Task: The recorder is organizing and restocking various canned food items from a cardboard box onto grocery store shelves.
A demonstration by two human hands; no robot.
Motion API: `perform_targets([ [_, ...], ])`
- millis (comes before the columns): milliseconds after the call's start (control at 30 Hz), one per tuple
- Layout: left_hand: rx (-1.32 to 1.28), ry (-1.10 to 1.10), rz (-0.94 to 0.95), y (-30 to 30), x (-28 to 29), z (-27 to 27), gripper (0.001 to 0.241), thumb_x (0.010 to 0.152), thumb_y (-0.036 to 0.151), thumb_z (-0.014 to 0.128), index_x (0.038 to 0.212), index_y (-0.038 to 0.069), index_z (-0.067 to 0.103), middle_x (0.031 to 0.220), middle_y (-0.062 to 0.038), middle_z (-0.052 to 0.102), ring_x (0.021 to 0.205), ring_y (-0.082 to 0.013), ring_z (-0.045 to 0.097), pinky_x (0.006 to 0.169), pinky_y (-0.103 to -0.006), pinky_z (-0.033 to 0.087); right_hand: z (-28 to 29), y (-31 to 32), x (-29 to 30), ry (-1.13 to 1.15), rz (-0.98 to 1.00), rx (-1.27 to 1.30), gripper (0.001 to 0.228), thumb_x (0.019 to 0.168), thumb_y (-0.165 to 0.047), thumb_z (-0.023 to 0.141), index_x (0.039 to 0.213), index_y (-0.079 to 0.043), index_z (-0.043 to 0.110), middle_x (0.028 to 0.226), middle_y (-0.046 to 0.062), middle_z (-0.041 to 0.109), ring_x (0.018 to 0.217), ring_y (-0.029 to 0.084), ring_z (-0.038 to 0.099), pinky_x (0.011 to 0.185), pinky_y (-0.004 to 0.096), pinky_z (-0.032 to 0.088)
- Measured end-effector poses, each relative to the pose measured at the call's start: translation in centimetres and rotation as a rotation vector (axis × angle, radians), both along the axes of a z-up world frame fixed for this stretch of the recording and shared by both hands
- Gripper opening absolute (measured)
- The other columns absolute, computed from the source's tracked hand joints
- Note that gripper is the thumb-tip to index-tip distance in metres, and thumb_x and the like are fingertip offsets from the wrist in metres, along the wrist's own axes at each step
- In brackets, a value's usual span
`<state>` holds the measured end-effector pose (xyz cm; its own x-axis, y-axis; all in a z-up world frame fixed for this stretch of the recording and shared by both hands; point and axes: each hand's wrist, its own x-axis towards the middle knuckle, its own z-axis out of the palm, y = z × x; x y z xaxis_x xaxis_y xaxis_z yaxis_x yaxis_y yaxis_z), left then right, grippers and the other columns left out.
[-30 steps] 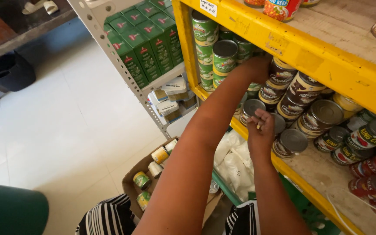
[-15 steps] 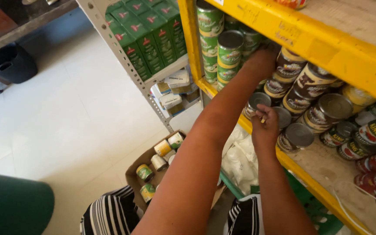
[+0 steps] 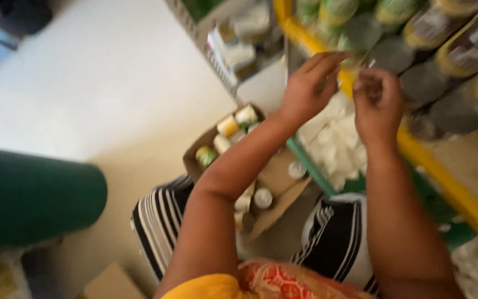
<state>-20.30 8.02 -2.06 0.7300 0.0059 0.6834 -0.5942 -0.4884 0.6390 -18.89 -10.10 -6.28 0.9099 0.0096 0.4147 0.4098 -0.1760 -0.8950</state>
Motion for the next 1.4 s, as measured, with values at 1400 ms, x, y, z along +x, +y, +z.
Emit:
perform_targets([
  [1400,-1.136,0.251,1.307,20.6,-26.8,-46.0,0.050,0.086,0.031,0.075,0.121,0.005,0.051,0.111,-0.013,0.062,0.094,-0.0270,0.064,0.079,-0.0401,0.057,0.0,8.5,-4.4,0.351,0.606,-0.902,0.061,0.089,-0.033,0.077,0.141,-0.006,0.060,0.133,0.017,0.064,0.114,0.031,0.065,0.090,0.046,0.054],
])
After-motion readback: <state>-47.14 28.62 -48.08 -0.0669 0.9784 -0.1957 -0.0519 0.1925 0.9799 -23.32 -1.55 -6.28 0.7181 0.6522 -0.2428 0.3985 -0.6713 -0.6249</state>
